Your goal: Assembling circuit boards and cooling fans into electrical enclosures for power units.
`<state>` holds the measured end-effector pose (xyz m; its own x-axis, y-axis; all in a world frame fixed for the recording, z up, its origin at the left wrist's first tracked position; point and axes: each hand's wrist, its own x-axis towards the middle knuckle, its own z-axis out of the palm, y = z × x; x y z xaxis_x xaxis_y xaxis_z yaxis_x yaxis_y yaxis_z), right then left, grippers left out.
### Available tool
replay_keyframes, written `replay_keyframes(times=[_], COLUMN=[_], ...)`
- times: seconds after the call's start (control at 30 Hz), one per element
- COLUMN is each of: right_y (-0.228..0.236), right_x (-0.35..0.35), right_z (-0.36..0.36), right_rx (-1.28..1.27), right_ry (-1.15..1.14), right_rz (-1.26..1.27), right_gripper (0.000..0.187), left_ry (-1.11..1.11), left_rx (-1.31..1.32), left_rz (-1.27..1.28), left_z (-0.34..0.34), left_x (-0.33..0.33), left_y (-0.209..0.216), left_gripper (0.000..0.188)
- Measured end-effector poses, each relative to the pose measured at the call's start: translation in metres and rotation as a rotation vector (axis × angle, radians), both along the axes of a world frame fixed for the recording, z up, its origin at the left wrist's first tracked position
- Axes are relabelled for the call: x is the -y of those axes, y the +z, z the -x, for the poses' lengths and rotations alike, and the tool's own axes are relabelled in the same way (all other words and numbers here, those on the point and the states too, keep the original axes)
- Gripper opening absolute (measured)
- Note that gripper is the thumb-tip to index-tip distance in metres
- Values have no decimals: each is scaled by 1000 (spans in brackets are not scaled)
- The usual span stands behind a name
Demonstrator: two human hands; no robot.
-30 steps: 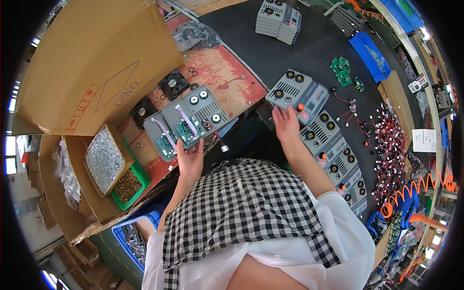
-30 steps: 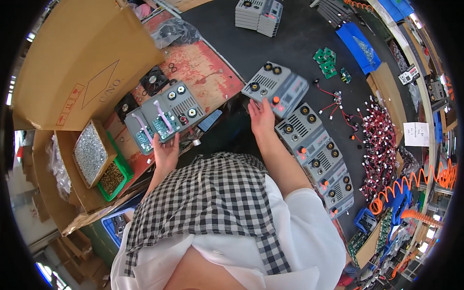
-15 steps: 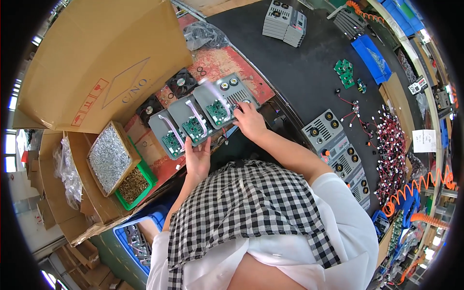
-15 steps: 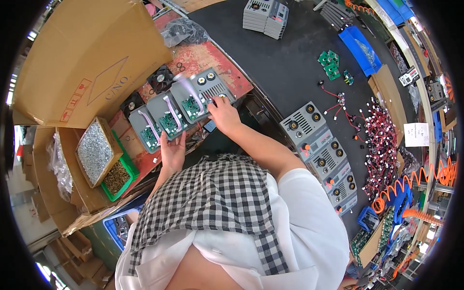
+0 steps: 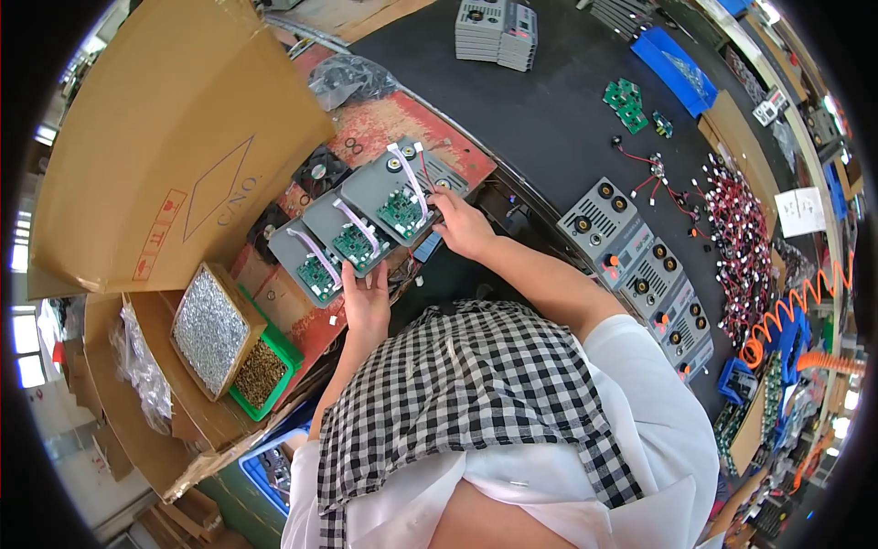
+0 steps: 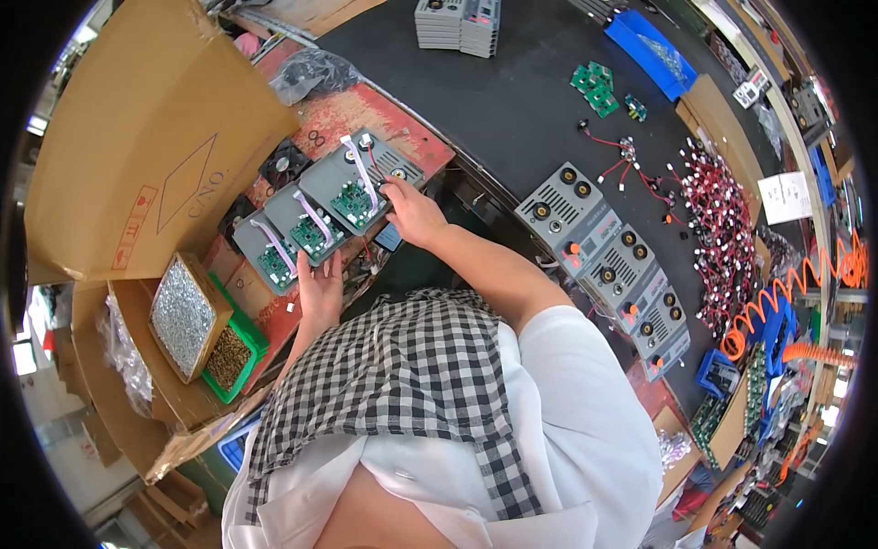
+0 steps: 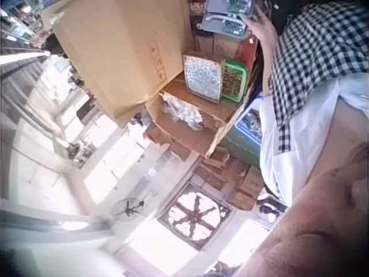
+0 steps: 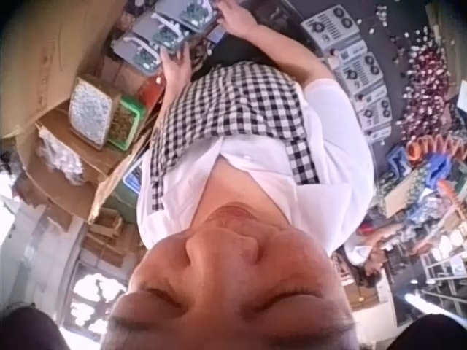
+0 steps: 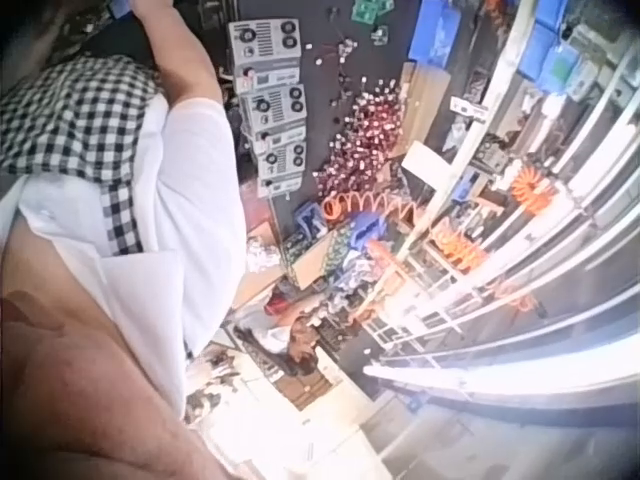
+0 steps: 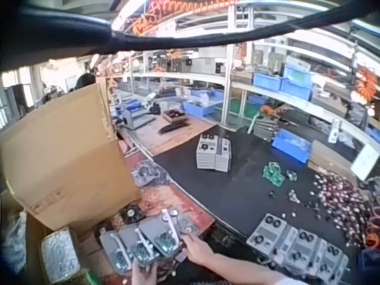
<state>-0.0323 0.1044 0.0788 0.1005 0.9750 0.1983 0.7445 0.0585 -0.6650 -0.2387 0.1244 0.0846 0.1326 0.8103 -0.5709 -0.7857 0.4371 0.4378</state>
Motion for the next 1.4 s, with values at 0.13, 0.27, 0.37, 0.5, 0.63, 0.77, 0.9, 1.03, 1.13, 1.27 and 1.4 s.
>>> replay_keyframes(times=[0.13,0.27,0.37,0.5,0.63,0.77,0.9,1.03,1.13,1.27,1.4], right_y=[2,-3,-4,-2,-25,-33,-29,-22,-11,18,-3], right_x=[11,9,11,23,50,115,170,165,156,114,41], right_z=[9,9,5,7,-1,-27,-75,-89,-90,-74,-88], right_rx=[-94,-69,-43,-86,-401,-1396,-1959,-1980,-1842,-1308,-259], right_ry=[-57,-101,-159,-193,-323,-702,-1019,-1077,-1051,-877,-524], right_rz=[25,-54,-100,-175,-85,167,-344,-538,-503,-334,-345], right_gripper=[41,40,41,42,42,45,55,40,31,20,26], left_ry=[-23,-115,-118,-127,-147,-125,-153,-149,-159,-151,-119], left_rx=[-6,2,-29,-39,-8,-31,-22,-38,-38,-76,-100], left_rz=[11,15,19,5,-9,2,-1,-35,-15,-18,-4], left_z=[-2,-4,-10,-10,-9,-10,-5,-6,-8,-9,-10], left_x=[0,2,3,5,5,5,1,1,1,4,6], left_y=[2,-4,-4,-1,-6,-8,-13,-10,-9,-11,-7], left_gripper=[28,29,28,28,29,32,33,32,31,32,31])
